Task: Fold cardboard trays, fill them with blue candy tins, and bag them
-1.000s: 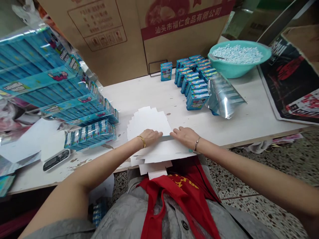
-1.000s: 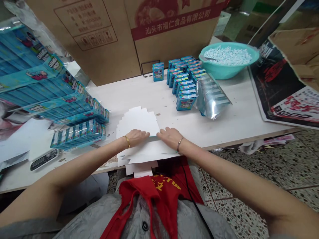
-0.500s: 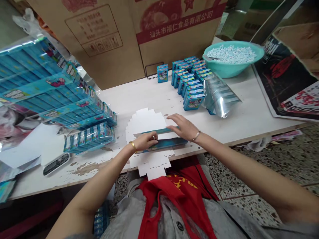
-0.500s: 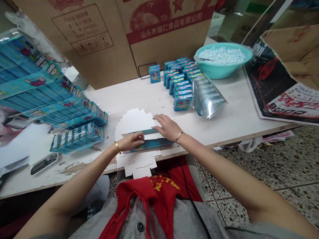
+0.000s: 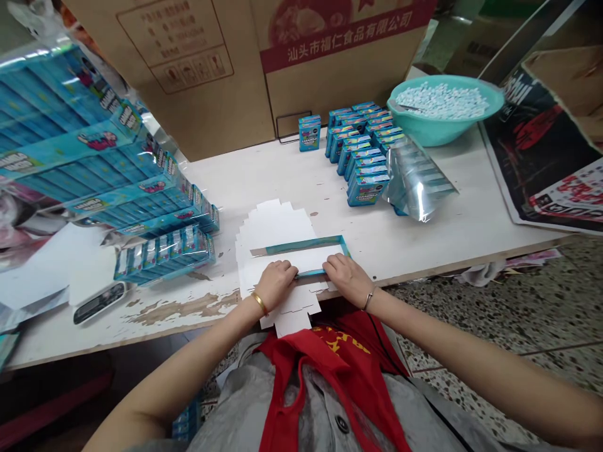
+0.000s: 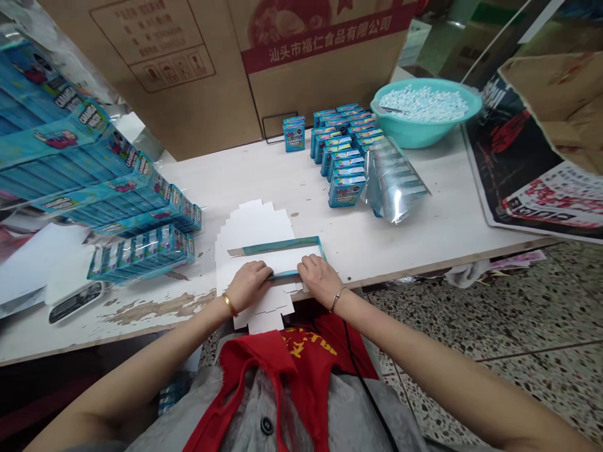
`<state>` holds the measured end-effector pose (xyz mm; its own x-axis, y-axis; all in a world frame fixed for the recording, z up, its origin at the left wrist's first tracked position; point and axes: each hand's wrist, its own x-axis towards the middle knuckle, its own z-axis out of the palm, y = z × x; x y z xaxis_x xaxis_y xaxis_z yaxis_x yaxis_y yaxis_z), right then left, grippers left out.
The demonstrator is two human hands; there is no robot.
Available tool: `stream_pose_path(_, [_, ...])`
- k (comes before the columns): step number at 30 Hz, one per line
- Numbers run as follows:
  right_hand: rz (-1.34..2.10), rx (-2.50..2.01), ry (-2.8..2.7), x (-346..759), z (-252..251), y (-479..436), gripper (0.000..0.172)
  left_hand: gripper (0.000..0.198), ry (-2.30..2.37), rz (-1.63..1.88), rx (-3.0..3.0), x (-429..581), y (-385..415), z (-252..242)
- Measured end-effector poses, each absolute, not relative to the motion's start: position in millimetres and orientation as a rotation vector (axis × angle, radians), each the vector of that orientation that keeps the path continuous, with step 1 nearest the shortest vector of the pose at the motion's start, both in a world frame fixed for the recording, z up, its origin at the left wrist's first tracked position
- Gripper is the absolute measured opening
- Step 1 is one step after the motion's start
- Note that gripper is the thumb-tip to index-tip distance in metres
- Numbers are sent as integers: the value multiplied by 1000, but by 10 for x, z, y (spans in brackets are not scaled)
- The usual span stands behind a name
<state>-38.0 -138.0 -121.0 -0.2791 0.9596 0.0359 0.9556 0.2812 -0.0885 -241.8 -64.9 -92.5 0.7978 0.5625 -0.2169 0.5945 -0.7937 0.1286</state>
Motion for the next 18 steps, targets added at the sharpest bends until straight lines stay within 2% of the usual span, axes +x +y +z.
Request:
stream_pose_path(3, [169, -1903, -2540, -393, -1140, -1315, 26, 17, 1001, -198, 2677, -2385, -619, -912])
stream_pose_path(7, [337, -1933, -2621, -370, -1105, -1198, 21, 20, 885, -194, 2538, -2395, -472, -873])
stream_pose_path(13, [706, -1861, -2682, -264, -996, -983, 25, 19, 663, -331, 2472, -2353, -263, -831])
stream_pose_path(18, [819, -1778, -2738, -228, -976, -888, 24, 20, 783, -454, 2522, -2271, -329, -784])
